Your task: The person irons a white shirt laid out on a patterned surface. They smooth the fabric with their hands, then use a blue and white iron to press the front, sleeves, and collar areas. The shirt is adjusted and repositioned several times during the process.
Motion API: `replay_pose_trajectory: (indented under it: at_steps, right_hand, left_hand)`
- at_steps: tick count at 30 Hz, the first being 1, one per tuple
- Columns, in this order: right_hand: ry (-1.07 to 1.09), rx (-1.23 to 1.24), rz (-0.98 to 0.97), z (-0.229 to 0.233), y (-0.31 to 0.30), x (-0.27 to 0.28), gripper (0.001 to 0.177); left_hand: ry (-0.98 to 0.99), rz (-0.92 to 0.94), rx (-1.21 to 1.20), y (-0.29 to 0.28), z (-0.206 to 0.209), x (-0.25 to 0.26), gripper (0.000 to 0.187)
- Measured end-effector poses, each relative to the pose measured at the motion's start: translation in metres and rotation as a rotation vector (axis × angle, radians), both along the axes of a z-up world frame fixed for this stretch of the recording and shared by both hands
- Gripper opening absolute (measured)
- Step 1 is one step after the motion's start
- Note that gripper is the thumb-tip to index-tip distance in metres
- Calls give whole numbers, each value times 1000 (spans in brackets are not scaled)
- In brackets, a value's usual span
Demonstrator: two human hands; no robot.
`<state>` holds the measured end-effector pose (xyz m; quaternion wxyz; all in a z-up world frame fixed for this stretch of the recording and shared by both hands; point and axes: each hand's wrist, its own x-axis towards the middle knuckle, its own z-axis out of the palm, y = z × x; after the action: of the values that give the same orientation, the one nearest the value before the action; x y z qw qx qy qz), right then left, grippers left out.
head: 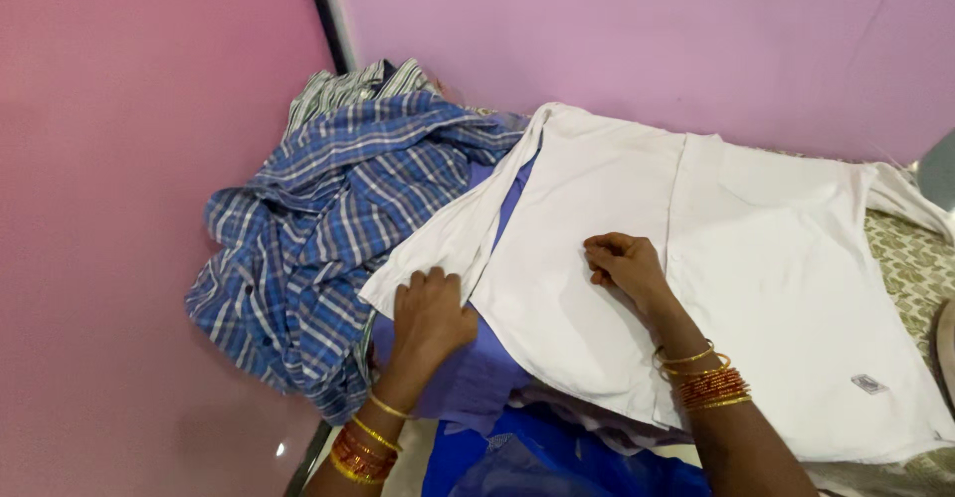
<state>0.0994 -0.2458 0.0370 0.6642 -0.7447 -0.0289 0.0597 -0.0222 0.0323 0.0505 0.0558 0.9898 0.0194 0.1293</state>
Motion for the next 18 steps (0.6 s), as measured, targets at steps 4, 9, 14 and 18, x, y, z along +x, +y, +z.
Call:
replay_pose_trajectory:
  at_steps: [4, 9, 14, 18]
  right_hand:
    - [-16, 8, 20, -3, -5, -1, 23]
    - [-31, 34, 22, -7, -5, -2, 22]
    - [-27, 25, -8, -8, -4, 1, 21]
    - [-10, 14, -19, -14, -5, 8, 20]
  left_hand:
    - [-191, -65, 61, 29, 7, -4, 20]
    - [-542, -71, -447, 70, 60, -13, 23]
    - [-412, -139, -791, 68, 100, -33, 24]
    - [-355, -178, -570, 51, 99, -59, 23]
